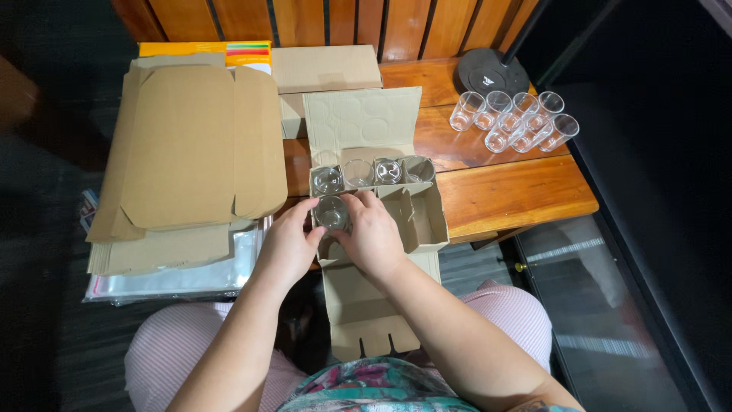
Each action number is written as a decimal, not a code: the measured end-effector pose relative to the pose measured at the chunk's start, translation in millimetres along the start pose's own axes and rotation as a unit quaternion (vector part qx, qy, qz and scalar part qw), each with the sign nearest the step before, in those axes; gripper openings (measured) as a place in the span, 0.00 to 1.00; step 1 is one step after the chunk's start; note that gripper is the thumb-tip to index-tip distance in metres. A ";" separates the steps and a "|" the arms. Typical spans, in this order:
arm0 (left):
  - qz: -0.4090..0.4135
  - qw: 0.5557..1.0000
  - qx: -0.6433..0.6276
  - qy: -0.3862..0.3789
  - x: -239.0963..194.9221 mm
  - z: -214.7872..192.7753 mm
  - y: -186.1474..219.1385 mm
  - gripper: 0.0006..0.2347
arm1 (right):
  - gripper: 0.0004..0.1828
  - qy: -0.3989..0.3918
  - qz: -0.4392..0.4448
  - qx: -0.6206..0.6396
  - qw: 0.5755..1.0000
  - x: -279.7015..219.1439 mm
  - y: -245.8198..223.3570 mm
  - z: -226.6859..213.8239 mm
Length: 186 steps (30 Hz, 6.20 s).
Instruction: The person opens a cardboard box containing small clear glasses and removes them one by one, placing them on a wooden table. The task continues until all glasses are removed from the box and arranged on the table.
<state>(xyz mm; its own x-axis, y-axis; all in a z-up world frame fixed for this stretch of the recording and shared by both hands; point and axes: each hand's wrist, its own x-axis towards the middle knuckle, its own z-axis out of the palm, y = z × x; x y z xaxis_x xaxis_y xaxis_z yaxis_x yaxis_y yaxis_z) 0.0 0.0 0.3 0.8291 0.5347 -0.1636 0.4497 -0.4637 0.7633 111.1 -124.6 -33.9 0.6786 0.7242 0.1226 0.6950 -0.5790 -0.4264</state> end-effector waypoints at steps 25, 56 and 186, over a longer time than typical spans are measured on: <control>0.055 0.995 0.072 0.038 2.8 13.5 -9.7 0.22 | 0.35 0.010 0.023 0.054 0.998 -5.2 -5.8 -13.5; 0.168 0.984 -0.056 0.021 11.2 40.6 116.7 0.27 | 0.34 0.198 0.076 0.507 0.835 -13.3 66.1 -85.4; 0.147 0.985 0.085 -0.039 126.1 96.9 98.1 0.22 | 0.32 -0.010 0.081 0.173 0.982 56.5 175.1 -76.9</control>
<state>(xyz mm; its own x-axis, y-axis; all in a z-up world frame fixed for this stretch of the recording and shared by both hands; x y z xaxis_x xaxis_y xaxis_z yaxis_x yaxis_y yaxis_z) 180.8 -46.4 -6.0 0.9515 0.3078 -0.0036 0.2308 -0.7057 0.6699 289.4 -214.0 -32.7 0.7661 0.6426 0.0127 0.4539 -0.5270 -0.7185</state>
